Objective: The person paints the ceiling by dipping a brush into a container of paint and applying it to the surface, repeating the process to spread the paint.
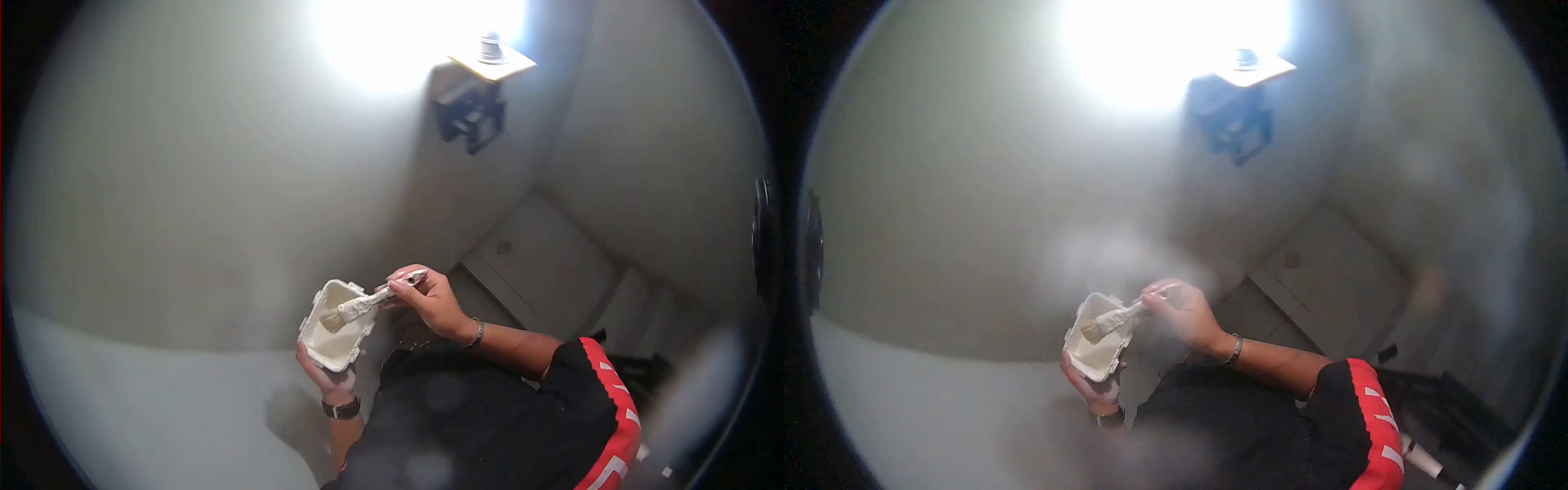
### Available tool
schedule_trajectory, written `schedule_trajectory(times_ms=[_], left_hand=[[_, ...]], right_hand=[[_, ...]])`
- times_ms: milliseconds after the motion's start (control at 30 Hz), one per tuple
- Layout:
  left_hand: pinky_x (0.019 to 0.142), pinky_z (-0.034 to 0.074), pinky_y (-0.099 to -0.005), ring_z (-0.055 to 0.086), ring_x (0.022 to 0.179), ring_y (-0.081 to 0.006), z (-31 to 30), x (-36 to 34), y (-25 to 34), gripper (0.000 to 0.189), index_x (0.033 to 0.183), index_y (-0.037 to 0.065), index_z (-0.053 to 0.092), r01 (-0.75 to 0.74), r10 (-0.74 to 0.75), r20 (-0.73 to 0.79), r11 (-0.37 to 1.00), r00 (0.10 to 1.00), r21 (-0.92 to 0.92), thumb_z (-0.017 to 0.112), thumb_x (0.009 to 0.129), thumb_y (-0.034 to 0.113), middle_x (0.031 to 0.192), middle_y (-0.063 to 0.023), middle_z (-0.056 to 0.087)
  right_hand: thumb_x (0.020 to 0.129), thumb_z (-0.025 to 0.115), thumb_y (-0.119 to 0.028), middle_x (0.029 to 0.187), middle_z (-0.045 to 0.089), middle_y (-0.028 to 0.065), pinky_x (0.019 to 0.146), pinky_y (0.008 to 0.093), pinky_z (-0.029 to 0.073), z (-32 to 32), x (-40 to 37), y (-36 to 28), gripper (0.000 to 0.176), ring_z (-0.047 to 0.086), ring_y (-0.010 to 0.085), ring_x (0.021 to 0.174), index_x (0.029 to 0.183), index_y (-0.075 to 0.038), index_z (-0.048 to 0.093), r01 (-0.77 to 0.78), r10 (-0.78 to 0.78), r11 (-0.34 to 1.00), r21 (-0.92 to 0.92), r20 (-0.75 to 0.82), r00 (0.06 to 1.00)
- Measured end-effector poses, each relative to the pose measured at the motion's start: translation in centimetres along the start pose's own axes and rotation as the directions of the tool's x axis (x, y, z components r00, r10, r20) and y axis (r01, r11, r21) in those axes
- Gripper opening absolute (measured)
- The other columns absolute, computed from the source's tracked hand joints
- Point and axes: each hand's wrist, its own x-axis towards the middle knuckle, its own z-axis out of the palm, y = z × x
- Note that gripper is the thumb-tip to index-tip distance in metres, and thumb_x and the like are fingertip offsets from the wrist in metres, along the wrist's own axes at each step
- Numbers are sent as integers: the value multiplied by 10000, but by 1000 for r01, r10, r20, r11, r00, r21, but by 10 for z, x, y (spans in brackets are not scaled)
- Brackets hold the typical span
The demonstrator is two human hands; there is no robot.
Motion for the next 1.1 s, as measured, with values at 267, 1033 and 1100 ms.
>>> schedule_trajectory(times_ms=[267,1033,1100], left_hand=[[553,568,-425,619,1020,-315,-1,8,2,653,1365,152,427,127,-130,29,989,991,73,428,875,583,1285,-103,533],[989,464,-378,568,1160,-246,-9,11,80,581,1363,12,422,398,-444,366,896,818,199,444,953,423,1301,-155,543],[988,465,-375,575,1148,-244,-4,5,85,582,1366,9,417,361,-402,362,916,841,176,448,954,418,1289,-155,552]], right_hand=[[941,604,-116,1012,645,84,846,311,556,5,-27,-22,176,643,156,947,1062,8,573,17,-8,996,82,-105,994],[817,680,-127,1104,663,93,835,347,571,99,-44,-101,285,662,248,1010,1091,-115,605,775,-135,226,-589,770,624],[830,686,-134,1103,669,88,800,335,571,101,-38,-103,215,670,257,992,1038,-112,636,802,-70,188,-567,807,587]])
